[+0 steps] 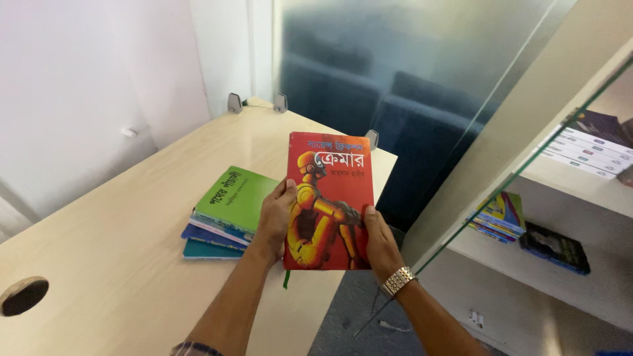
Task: The person picks up books from a table and places them one by one onto a shelf inside a glass cabinet. The books are handled individually and stacked in a neat pile on the shelf.
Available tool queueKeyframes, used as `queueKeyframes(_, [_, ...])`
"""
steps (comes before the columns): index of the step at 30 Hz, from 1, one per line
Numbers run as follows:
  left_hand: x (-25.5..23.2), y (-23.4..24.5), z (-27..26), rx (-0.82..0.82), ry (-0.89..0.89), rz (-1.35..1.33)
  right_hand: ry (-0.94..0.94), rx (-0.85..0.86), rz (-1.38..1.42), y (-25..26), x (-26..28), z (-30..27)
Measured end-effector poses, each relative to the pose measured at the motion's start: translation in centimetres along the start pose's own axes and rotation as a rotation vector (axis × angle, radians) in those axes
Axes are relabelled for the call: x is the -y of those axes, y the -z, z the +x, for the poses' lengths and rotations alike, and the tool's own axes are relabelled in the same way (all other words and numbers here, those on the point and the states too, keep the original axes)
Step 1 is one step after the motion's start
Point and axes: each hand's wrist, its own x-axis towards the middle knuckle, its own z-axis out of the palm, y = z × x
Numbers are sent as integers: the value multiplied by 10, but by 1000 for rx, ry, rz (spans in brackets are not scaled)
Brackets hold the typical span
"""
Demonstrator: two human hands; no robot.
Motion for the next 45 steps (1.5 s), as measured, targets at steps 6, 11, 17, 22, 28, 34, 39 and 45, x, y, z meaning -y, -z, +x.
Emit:
queueKeyframes(6, [30,-18,-11,24,36,-30,82,-67,9,30,2,-32])
queueKeyframes(11, [49,-40,-43,19,5,10,120,-84,-34,57,1,-71])
queueKeyframes(17, [61,-68,-84,55,17,40,53,-108,27,82,0,-118])
queueKeyframes(22, [80,-93,-104,85,51,33,87,-162,14,116,-11,-148])
queueKeyframes(28, [116,-128,-127,93,127,67,67,-235,48,158,-27,-193])
queueKeyframes(34, [144,-169,-142,139,227,97,-43,-392,6,200,-28,-232])
queueKeyframes(39, [168,-206,-143,214,316,56,-182,-517,-22,235,-29,-250])
queueKeyframes(45, [203,-253,-129,335,410,55,-180,-690,-78,284,-36,-259])
